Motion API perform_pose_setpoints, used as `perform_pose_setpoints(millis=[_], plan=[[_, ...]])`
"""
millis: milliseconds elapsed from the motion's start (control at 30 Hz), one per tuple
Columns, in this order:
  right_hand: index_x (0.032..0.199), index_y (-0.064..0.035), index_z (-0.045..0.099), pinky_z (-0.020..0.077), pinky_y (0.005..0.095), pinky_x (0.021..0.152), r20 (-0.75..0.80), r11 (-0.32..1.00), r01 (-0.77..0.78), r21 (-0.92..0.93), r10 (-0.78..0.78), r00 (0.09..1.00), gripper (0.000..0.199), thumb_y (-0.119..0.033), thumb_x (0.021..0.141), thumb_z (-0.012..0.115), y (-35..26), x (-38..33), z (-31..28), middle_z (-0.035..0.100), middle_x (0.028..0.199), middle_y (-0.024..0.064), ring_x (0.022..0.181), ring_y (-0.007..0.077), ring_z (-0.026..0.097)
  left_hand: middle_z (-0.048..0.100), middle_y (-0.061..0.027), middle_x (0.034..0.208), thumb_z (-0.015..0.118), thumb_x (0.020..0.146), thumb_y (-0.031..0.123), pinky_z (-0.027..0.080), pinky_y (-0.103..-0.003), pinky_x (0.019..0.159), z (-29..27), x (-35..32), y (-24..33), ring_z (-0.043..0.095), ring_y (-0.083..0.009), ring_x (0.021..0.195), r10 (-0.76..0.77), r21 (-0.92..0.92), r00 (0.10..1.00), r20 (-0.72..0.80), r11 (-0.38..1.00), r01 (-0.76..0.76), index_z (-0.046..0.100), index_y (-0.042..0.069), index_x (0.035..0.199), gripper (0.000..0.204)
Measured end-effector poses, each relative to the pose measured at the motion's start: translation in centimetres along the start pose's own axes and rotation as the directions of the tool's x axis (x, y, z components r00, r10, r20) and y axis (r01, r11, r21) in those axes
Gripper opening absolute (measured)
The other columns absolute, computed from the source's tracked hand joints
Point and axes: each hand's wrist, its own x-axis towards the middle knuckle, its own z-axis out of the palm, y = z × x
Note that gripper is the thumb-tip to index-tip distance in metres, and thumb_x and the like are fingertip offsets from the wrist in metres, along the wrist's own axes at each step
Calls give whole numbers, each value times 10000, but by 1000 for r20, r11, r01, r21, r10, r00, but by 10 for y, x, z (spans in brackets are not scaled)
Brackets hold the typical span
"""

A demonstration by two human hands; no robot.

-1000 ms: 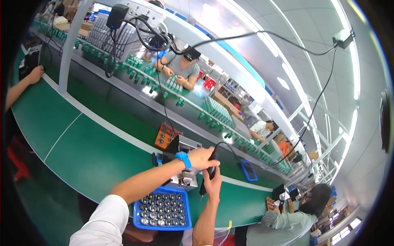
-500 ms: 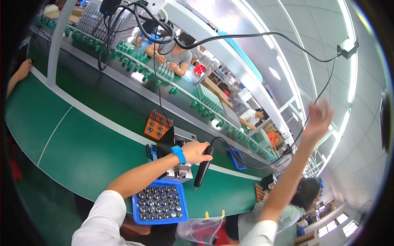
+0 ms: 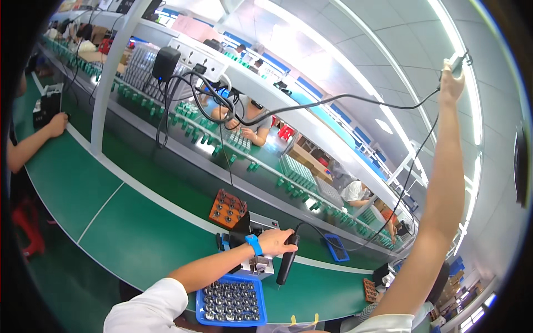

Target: Screwing electronic components into a blue tray using an electric screwdriver at an assembly station.

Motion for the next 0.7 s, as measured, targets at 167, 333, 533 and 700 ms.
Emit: perform_pose_setpoints(millis=[167, 333, 533, 700], plan=[[1421, -58, 447, 428, 461, 1077, -110, 985, -27, -169, 8, 994, 824, -504, 796, 745, -5, -30, -9, 610, 1274, 219, 1219, 407, 550, 699, -215, 829, 609, 902, 528, 535, -505, 754, -3, 4, 4, 682, -421, 829, 8, -17, 1000, 8, 1000, -8, 533, -22, 1258, 659], [1462, -141, 436, 414, 481, 1087, -36, 982, -31, -189, 25, 999, 786, -527, 827, 691, -3, -28, -15, 585, 1341, 200, 1322, 389, 462, 702, -217, 841, 604, 905, 530, 535, -506, 755, -6, 3, 7, 681, -424, 835, -9, -20, 1000, 29, 1000, 10, 538, -21, 1240, 649], [1524, -169, 384, 380, 476, 1119, 64, 978, -57, -201, 71, 995, 802, -510, 846, 641, -13, -28, -18, 561, 1383, 209, 1354, 393, 427, 702, -221, 843, 602, 905, 531, 536, -509, 756, -2, 4, 1, 682, -423, 837, -2, 0, 1000, 2, 1000, 2, 534, -23, 1246, 654], [1508, -145, 412, 380, 422, 1131, 17, 951, -18, -308, 25, 1000, 792, -531, 851, 626, -12, -26, -20, 575, 1397, 178, 1305, 346, 540, 703, -224, 854, 601, 905, 534, 537, -511, 763, 0, 4, -1, 682, -424, 841, 11, -1, 999, -33, 1000, -11, 533, -22, 1251, 659]])
